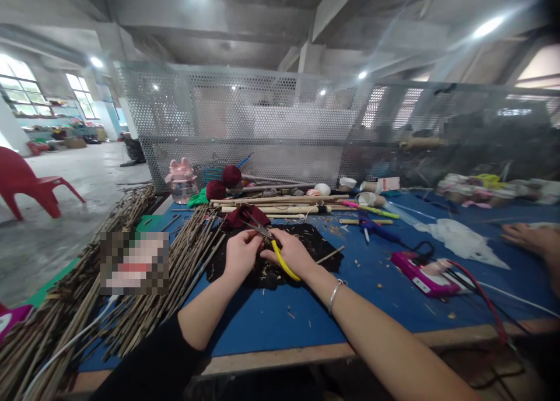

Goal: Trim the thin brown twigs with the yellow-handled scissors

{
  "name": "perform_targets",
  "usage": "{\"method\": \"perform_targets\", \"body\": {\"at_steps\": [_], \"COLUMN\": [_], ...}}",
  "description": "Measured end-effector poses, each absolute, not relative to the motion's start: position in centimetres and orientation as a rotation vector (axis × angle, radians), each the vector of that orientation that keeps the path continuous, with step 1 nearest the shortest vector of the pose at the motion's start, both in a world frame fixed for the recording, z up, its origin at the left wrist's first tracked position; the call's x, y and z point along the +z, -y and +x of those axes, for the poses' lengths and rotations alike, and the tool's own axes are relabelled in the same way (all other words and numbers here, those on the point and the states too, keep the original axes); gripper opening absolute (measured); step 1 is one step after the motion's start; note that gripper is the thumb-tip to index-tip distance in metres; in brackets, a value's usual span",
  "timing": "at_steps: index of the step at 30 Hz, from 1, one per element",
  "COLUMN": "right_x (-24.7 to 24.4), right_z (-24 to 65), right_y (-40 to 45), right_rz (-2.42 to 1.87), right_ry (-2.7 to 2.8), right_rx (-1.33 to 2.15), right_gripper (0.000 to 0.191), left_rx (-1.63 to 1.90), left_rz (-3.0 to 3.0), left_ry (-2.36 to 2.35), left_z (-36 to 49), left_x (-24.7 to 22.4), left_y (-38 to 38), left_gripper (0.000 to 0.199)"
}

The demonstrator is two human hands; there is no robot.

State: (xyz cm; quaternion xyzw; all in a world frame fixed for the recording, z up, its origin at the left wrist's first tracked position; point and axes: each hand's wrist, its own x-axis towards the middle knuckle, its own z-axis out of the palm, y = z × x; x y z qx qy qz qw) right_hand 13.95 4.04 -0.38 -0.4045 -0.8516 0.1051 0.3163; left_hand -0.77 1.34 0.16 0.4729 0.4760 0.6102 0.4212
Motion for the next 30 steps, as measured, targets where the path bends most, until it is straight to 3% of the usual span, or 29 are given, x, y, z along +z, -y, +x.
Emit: {"method": "perform_targets", "body": {"at_steps": [7, 14, 30], "right_x": [-0.01, -0.71, -0.69], "right_z": [13.89, 13.64, 13.60], "right_y": [-3.57, -3.97, -3.85], "right_rz": [-0.982, -0.960, -1.019], "right_ry": [2.177, 2.163, 2.154], "right_rx": [0.398, 0.221, 0.317], "right_gripper": [0.039, 0.061, 0.034], "left_rx": [1.559, 1.527, 1.591], "left_rz": [1.352, 1.459, 1.521], "left_ry": [-1.221, -1.292, -1.380], "left_z": [-0.90, -0.76, -1.18], "left_x": [0.26, 0.47, 0.16], "left_y": [-1.11, -0.87, -1.11], "left_gripper": [0.025, 0.020, 0.032]}}
